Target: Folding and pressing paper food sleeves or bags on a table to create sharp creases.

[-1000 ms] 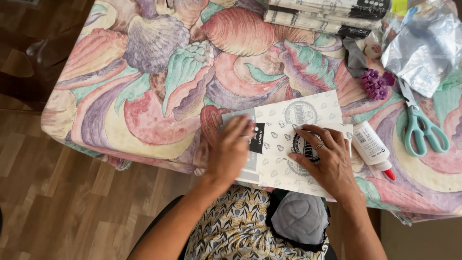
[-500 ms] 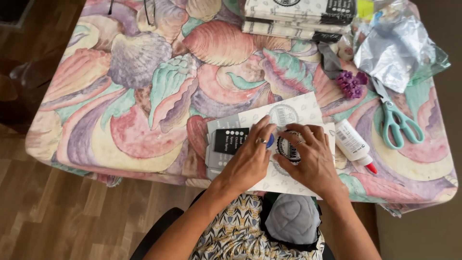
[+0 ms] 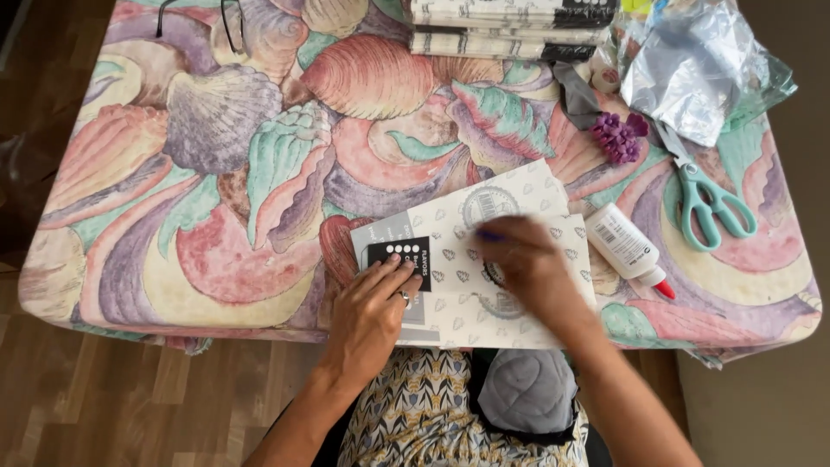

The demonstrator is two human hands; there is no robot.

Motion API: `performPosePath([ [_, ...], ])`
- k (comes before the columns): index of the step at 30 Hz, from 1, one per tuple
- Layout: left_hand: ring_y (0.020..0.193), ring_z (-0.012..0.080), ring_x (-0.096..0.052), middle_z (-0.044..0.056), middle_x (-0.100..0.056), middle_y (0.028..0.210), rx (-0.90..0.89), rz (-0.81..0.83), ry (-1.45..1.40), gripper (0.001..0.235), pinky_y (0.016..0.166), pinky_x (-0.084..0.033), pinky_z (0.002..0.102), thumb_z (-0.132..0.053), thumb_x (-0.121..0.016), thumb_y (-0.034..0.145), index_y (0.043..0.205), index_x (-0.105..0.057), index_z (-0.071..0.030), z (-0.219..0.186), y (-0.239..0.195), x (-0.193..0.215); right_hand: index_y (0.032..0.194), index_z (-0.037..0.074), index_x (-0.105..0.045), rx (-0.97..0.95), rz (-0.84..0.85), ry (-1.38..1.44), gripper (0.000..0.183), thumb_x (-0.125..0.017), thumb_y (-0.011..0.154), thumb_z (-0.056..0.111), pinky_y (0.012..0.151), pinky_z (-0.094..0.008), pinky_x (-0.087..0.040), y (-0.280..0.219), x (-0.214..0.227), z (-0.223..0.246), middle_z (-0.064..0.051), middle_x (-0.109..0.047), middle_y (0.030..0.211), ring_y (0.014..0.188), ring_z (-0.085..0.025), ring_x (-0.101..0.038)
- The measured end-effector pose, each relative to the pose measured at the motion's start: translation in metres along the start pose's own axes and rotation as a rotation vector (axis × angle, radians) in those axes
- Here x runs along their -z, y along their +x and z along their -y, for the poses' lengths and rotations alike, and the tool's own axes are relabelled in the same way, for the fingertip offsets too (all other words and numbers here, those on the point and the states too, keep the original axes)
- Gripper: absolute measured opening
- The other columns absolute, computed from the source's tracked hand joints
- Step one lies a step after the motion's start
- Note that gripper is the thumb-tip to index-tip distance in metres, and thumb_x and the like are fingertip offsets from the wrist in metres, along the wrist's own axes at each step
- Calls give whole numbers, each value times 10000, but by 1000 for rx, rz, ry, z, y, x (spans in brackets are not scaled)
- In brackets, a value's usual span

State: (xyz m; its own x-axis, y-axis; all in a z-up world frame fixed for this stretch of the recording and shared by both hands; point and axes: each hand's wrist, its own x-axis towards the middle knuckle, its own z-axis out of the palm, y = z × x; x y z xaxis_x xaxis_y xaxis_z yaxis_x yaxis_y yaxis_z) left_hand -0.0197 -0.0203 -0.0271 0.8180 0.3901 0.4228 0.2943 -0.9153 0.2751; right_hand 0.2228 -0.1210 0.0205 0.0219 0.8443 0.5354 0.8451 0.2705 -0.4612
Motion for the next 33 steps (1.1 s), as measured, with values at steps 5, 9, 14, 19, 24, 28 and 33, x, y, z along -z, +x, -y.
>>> performPosePath([
  [5, 1136, 399, -711, 238, -709, 1247, -124, 58, 20, 436, 941, -625, 429, 140, -802, 745, 1155, -741, 5, 13, 14, 11, 1058, 41, -808, -222, -66, -246, 165, -814, 894, 22, 909, -409, -590, -29, 59, -45, -132, -760, 1138, 1038, -294, -674],
  [9, 1087, 339, -718, 244, -722, 1197, -337, 313, 185, 350, 725, -670, 323, 63, -793, 770, 1114, -733, 36, 15, 34, 34, 1117, -9, -790, -179, -156, -350, 198, -824, 929, 45, 909, -428, -565, -32, 62, -43, -187, -764, 1126, 1044, -320, -696],
  [14, 990, 447, -716, 318, -721, 1093, -491, 428, 239, 292, 410, -639, 292, 273, -666, 728, 588, -640, 18, 14, 49, 43, 1105, 36, -775, -91, -133, -162, 225, -821, 890, 88, 944, -390, -578, -17, 30, -18, -140, -746, 1115, 1020, -262, -686],
  [19, 900, 516, -749, 406, -689, 1077, -648, 323, 356, 145, 498, -671, 334, 185, -725, 793, 740, -696, 53, 18, 46, 31, 1104, -5, -794, -245, -125, -456, 205, -843, 905, -18, 902, -428, -560, -42, 67, -69, -192, -763, 1147, 1046, -331, -659],
  [24, 482, 141, -633, 136, -708, 718, -383, -124, 68, 77, 334, -492, 199, 95, -665, 999, 924, -659, 81, 26, 66, 62, 1066, 0, -721, -337, -174, -374, 347, -734, 757, -158, 885, -439, -531, -48, 76, -74, -151, -727, 1265, 1205, -319, -677],
  [28, 891, 319, -750, 247, -723, 1027, 51, -292, -264, 141, 776, -662, 371, 7, -582, 1039, 1163, -620, 63, 67, 58, 79, 1127, -89, -740, -253, -201, -411, 176, -665, 980, -151, 1091, -475, -537, -45, 73, -77, -221, -736, 1231, 1307, -385, -646],
  [33, 609, 391, -622, 205, -658, 710, 611, -268, 45, 151, 550, -413, 495, 1, -555, 1002, 868, -623, -10, 132, 18, 81, 1119, -105, -769, -126, -210, -466, 138, -702, 1023, -177, 1015, -465, -578, -48, 75, -104, -234, -754, 1119, 1174, -393, -702],
])
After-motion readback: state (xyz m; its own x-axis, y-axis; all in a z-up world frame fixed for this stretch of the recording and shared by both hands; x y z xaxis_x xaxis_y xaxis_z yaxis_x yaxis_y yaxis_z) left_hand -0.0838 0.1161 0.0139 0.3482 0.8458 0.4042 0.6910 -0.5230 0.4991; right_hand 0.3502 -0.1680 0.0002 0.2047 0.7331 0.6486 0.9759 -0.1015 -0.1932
